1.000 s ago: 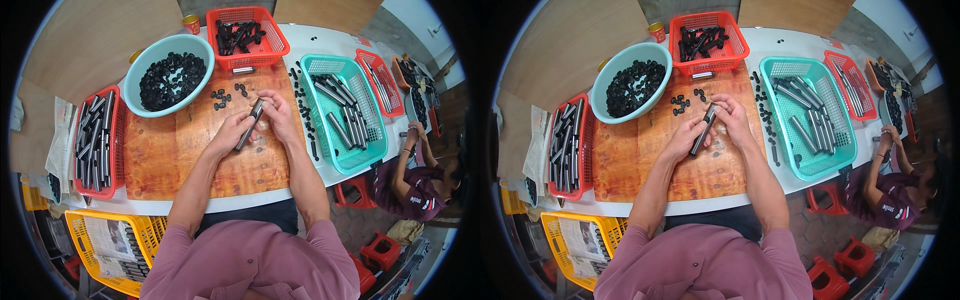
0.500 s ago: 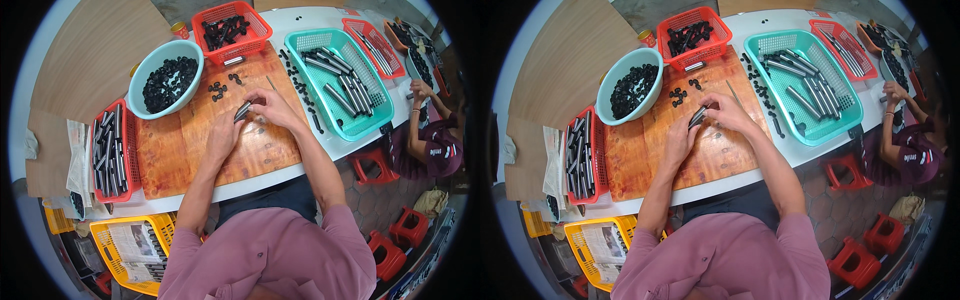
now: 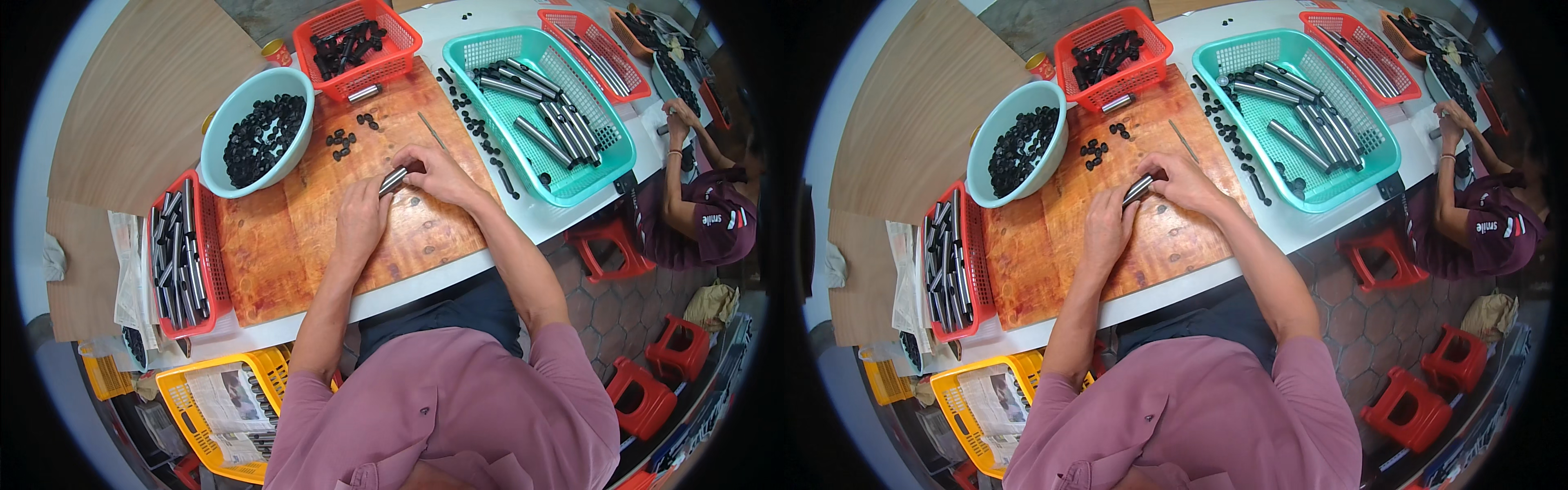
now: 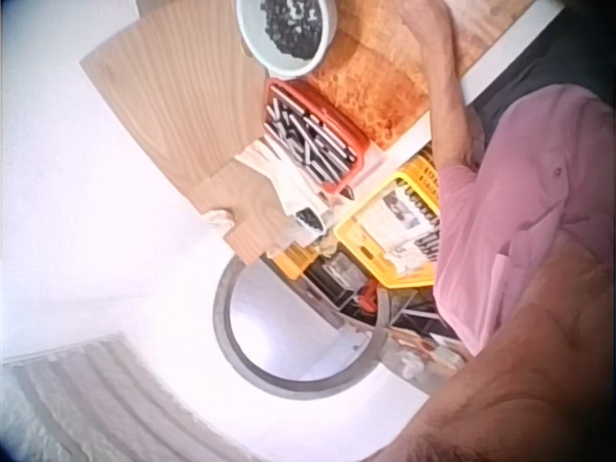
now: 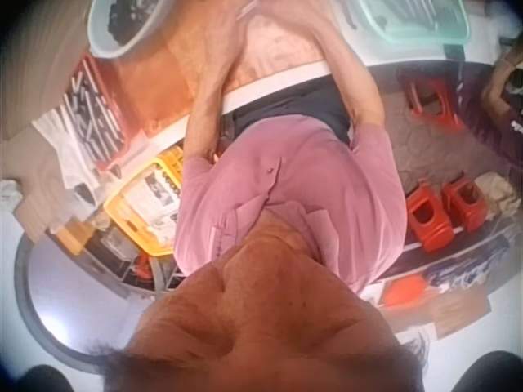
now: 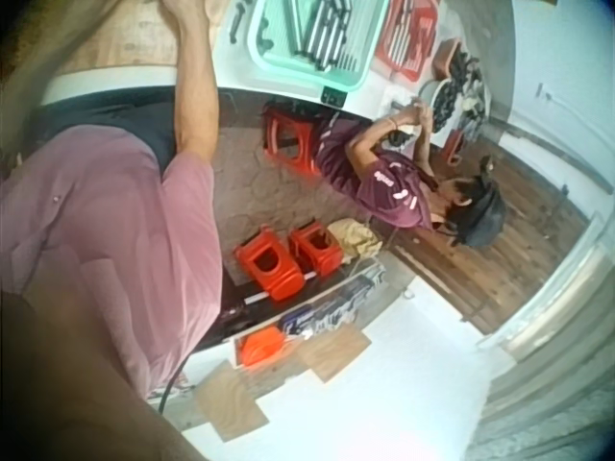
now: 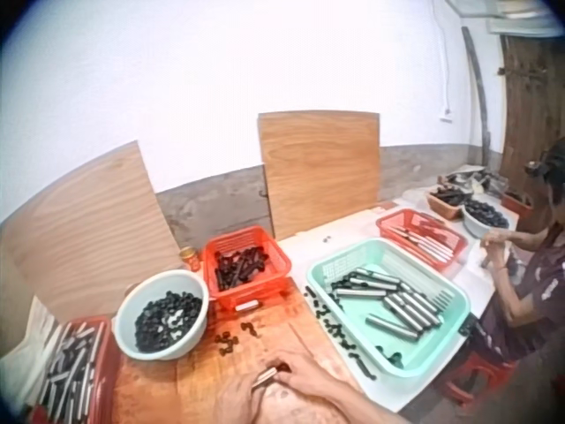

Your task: The person assembles cylindrical metal rods with small black plastic caps. They pick up a rod, insert a cap into one end, and place the finished unit into a yellow basket. The process repeats with multiple rods and caps from nearby containers.

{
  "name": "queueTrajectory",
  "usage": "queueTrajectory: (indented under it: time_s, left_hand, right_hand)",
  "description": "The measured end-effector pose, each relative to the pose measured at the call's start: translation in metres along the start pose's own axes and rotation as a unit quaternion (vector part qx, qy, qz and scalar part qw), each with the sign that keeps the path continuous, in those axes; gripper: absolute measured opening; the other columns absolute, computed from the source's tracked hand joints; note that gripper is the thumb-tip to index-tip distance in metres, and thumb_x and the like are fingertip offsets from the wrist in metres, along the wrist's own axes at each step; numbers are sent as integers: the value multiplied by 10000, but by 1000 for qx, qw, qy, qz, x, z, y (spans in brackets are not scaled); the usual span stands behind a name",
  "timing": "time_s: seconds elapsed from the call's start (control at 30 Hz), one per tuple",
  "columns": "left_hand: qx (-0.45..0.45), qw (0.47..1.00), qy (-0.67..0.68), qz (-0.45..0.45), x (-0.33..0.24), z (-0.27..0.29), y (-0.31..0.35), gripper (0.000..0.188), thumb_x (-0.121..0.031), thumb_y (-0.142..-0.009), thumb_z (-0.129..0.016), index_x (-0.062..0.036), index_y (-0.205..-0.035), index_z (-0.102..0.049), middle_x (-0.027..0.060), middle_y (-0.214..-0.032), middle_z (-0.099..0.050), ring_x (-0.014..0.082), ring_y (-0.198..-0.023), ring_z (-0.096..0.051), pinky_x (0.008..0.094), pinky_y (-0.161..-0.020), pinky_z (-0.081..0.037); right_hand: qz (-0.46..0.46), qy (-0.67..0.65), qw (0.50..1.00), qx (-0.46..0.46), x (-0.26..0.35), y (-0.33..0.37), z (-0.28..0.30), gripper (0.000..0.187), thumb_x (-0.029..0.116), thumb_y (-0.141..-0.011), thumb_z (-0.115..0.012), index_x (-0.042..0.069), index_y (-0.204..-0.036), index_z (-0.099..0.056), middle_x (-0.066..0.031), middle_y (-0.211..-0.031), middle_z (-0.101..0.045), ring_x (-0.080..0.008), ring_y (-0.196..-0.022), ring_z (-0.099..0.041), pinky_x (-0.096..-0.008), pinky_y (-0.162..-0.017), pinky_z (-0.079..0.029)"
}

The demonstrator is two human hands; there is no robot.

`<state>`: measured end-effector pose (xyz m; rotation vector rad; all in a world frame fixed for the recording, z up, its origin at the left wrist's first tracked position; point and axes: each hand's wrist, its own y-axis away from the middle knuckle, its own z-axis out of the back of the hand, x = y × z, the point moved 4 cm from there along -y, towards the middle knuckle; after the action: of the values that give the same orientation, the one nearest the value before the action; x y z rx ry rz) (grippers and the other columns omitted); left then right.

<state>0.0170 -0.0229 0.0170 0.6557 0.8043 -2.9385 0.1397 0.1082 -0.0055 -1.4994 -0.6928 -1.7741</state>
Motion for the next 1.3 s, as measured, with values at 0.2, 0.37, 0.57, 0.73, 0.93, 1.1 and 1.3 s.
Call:
queueTrajectory:
  time_s: [0.2, 0.37, 0.57, 0.73, 0.93, 1.1, 1.3]
  left_hand:
    - [20, 1000, -12, 10, -2, 2, -3, 290, -145, -873, -740, -11, -1124, -681, 173, -953, -645, 368, -897, -626, 448, -795, -510]
    - [49, 998, -15, 20, 1, 4, -7, 275, -160, -856, -757, -21, -1084, -694, 155, -921, -639, 357, -843, -636, 445, -751, -515]
    - [53, 998, -21, -1, 0, 10, -12, 284, -164, -817, -777, -27, -1050, -691, 141, -881, -620, 346, -803, -635, 443, -712, -510]
    - [27, 999, 32, 3, 9, 6, -10, 280, -182, -799, -791, -31, -1011, -688, 149, -873, -616, 347, -839, -620, 437, -743, -496]
    - [43, 999, 26, 20, 12, 8, -10, 236, -210, -834, -769, -48, -983, -681, 123, -872, -599, 324, -853, -606, 432, -752, -499]
    - [55, 997, 48, 31, 12, 10, -14, 233, -182, -837, -769, -34, -1000, -693, 137, -838, -574, 341, -827, -593, 443, -750, -485]
    - [69, 996, 45, 30, 10, 11, -15, 220, -186, -836, -767, -39, -976, -681, 123, -841, -570, 324, -820, -591, 433, -731, -482]
  right_hand:
    - [28, 38, 999, 11, 6, 2, 3, 241, -81, -864, -636, -12, -1094, -662, -67, -981, -697, -144, -925, -668, -298, -834, -544]
    - [32, 194, 977, -79, 7, -31, -3, 193, 157, -899, -648, -17, -970, -694, -188, -919, -709, -329, -896, -695, -424, -799, -531]
    - [61, 368, 916, -146, -2, -69, -31, 266, 235, -892, -653, -26, -935, -685, -223, -956, -693, -416, -969, -641, -518, -867, -490]
    - [67, 369, 913, -160, 9, -59, -34, 184, 185, -878, -672, 3, -907, -673, -198, -959, -667, -373, -986, -616, -488, -899, -473]
    - [71, 398, 899, -169, 10, -60, -37, 174, 194, -885, -678, 21, -898, -662, -171, -955, -652, -352, -961, -608, -469, -851, -456]
    - [73, 407, 895, -167, 9, -61, -38, 190, 213, -889, -678, 26, -895, -643, -165, -942, -640, -348, -933, -598, -473, -814, -438]
    - [76, 414, 889, -181, 11, -58, -38, 190, 226, -887, -676, 41, -893, -631, -148, -908, -620, -332, -899, -582, -460, -784, -406]
